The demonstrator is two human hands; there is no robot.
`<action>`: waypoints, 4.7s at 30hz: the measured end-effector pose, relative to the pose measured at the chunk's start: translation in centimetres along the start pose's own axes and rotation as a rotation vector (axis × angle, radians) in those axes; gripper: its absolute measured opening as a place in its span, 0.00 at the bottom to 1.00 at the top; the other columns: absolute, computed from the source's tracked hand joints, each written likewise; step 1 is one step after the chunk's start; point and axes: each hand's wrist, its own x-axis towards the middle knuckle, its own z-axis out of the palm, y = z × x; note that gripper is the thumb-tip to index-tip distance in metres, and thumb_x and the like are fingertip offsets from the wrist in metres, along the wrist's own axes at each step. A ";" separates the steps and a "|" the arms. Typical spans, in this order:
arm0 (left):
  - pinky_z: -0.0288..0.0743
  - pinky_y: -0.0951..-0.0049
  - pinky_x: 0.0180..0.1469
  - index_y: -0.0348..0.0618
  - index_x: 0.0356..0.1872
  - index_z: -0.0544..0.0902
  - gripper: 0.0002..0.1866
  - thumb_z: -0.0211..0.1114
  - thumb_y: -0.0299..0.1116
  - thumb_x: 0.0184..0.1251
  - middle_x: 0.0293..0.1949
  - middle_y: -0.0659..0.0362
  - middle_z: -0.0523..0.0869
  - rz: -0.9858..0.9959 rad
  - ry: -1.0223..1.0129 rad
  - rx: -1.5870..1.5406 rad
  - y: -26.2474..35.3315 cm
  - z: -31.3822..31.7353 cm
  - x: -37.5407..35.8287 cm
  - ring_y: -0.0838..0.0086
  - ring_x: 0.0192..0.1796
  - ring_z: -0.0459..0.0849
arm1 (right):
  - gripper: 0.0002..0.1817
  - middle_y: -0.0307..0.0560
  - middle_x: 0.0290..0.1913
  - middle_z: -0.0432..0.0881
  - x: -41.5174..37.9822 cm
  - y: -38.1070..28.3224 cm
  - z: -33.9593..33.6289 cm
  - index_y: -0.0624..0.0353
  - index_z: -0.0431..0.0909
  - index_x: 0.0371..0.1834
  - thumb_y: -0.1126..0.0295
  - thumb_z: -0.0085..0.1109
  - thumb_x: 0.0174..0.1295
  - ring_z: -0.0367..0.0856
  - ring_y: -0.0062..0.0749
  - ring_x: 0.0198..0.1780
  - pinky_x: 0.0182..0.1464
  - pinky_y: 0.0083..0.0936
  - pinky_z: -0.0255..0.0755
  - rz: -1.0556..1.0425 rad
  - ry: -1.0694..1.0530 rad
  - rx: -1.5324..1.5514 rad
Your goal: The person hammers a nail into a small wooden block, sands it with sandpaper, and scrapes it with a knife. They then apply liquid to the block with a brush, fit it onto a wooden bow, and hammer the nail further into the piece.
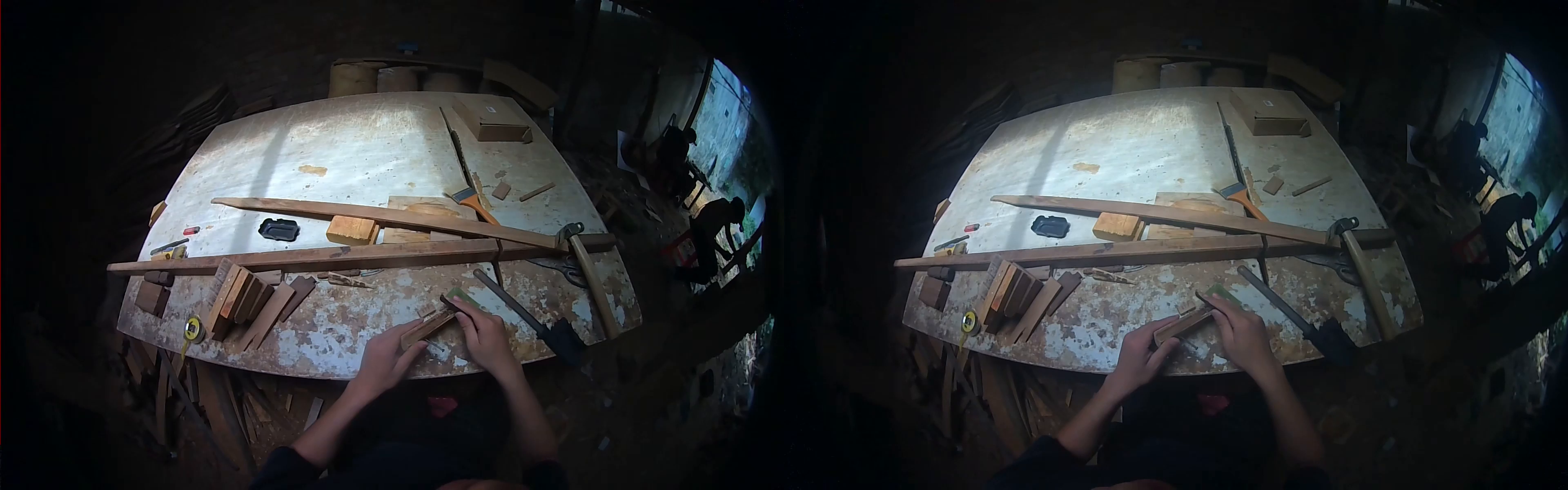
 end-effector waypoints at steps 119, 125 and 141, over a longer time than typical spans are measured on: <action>0.83 0.53 0.38 0.27 0.36 0.86 0.10 0.70 0.28 0.71 0.32 0.37 0.90 -0.052 0.413 -0.165 1.6 0.0 8.8 0.41 0.35 0.92 | 0.30 0.62 0.75 0.82 4.9 -10.4 4.2 0.65 0.81 0.75 0.80 0.60 0.67 0.78 0.61 0.78 0.82 0.53 0.70 -0.372 0.222 -0.232; 0.79 0.49 0.36 0.31 0.33 0.83 0.09 0.72 0.28 0.67 0.28 0.40 0.86 0.094 0.383 -0.034 0.4 1.6 7.4 0.42 0.33 0.88 | 0.28 0.61 0.66 0.85 5.5 -10.2 3.5 0.67 0.83 0.71 0.80 0.63 0.64 0.82 0.57 0.69 0.73 0.49 0.74 -0.346 0.266 -0.348; 0.84 0.58 0.42 0.34 0.54 0.90 0.16 0.74 0.28 0.69 0.37 0.44 0.93 -0.131 0.392 -0.216 2.0 0.3 8.1 0.50 0.38 0.94 | 0.30 0.57 0.65 0.83 5.9 -8.7 -0.5 0.60 0.80 0.75 0.77 0.67 0.67 0.86 0.54 0.61 0.65 0.47 0.82 -0.475 0.086 -0.235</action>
